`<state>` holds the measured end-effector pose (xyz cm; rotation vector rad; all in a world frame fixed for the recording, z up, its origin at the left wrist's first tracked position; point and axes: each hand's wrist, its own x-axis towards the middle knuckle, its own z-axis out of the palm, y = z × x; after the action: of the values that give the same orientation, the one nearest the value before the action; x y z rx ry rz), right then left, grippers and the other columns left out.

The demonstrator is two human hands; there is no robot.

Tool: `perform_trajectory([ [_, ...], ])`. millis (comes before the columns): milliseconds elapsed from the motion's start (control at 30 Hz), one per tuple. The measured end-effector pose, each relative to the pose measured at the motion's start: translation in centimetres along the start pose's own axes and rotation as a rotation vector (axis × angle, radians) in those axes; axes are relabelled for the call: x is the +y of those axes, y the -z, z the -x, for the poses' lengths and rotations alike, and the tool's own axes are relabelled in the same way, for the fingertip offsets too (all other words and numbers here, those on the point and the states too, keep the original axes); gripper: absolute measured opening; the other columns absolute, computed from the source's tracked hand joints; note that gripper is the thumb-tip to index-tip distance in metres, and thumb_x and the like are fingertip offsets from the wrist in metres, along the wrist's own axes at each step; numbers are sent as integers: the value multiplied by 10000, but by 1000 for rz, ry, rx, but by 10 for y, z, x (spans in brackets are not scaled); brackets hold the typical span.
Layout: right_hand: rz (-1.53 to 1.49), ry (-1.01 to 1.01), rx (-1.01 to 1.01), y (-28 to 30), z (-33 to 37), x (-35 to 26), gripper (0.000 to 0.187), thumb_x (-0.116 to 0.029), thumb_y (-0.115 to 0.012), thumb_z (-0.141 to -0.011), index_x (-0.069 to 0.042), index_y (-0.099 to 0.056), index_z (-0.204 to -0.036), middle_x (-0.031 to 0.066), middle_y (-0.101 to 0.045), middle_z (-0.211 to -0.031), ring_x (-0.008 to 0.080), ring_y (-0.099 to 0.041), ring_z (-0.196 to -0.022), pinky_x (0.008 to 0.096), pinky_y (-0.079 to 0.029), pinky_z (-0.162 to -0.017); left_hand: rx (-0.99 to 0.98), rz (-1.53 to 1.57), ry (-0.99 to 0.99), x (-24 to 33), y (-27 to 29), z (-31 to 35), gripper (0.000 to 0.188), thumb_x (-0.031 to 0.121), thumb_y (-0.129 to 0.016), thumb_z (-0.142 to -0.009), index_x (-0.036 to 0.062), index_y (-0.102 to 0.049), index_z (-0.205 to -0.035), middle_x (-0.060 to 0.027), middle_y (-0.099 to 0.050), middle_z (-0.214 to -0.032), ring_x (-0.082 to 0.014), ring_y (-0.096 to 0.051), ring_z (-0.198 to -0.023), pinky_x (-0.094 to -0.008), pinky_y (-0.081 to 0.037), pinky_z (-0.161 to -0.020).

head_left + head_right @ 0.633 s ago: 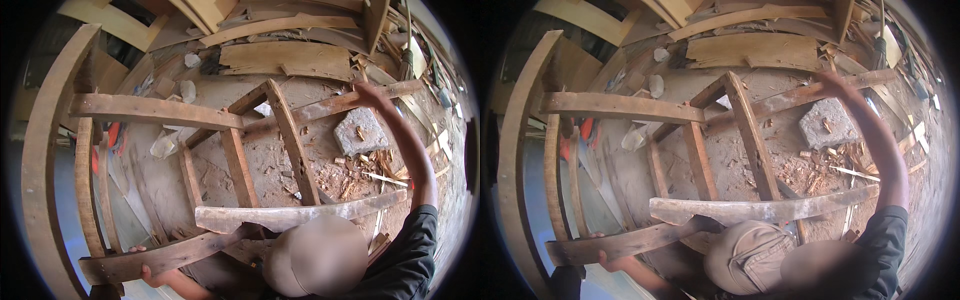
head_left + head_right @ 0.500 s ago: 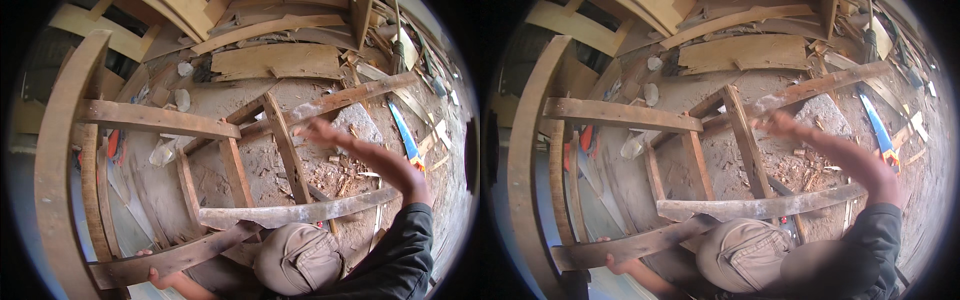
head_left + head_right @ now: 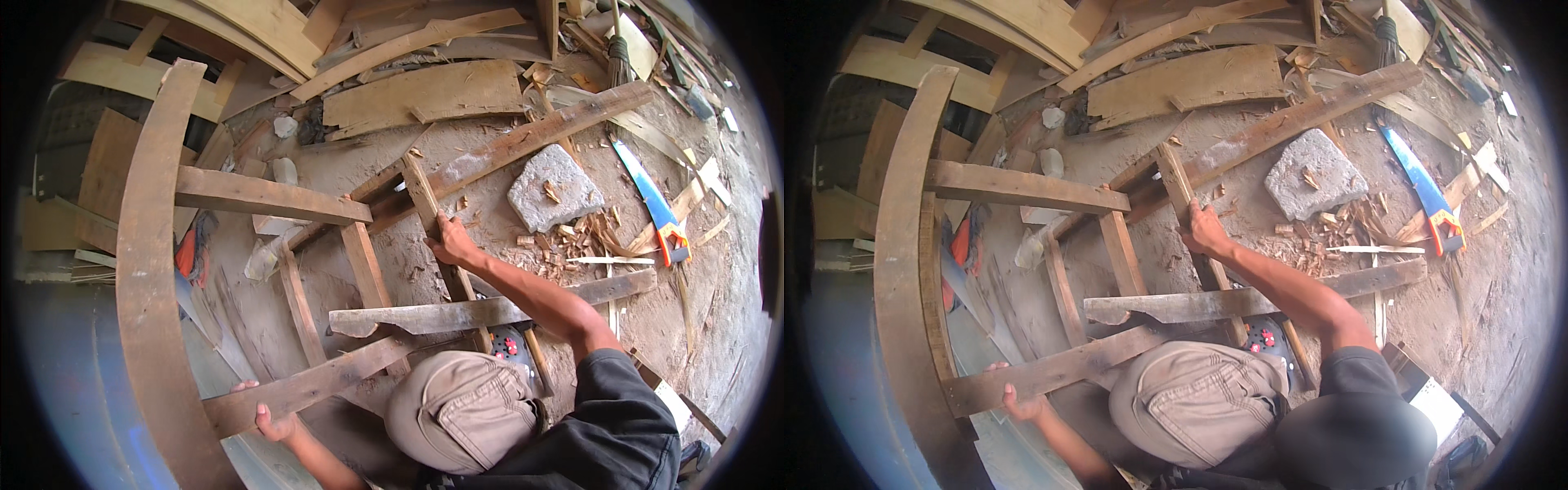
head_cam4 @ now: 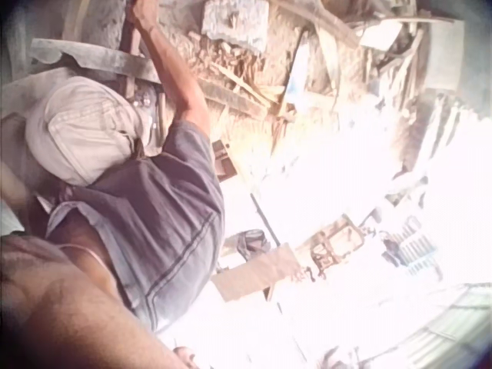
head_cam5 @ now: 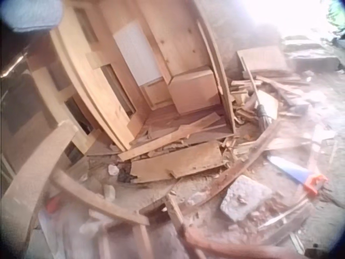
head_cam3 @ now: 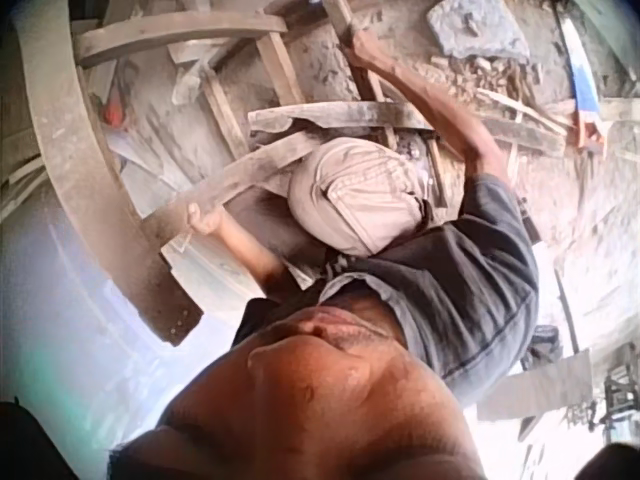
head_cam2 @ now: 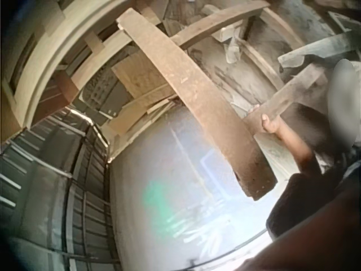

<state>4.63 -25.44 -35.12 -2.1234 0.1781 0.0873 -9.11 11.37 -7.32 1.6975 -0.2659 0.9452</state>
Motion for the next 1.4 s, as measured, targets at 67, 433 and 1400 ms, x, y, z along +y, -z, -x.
perform_trajectory([
  [67,10,-9,-2,0,-3,6,864,-369,-705,-864,118,-297,-1449,409,-540,-1096,512,-568,-1013,512,-491,-911,-31,-17,23,6,-6,-3,516,196,-554,-703,-32,-493,-1162,-193,-524,-1098,-314,-496,-968,-418,-415,-892],
  [433,-17,37,197,-18,10,14,782,-370,-674,-893,89,-356,-1440,344,-626,-1095,468,-608,-1063,480,-495,-921,-155,-231,104,32,-28,8,471,179,-606,-768,-65,-555,-1167,-169,-604,-1133,-288,-559,-1087,-409,-427,-986],
  [1400,297,-72,676,-16,262,-69,551,-399,-791,-805,32,-590,-1083,203,-545,-1100,374,-522,-1057,465,-432,-901,-496,-312,-290,-13,26,-22,462,96,-726,-738,-24,-639,-1175,-104,-667,-1151,-247,-637,-1032,-377,-456,-970],
])
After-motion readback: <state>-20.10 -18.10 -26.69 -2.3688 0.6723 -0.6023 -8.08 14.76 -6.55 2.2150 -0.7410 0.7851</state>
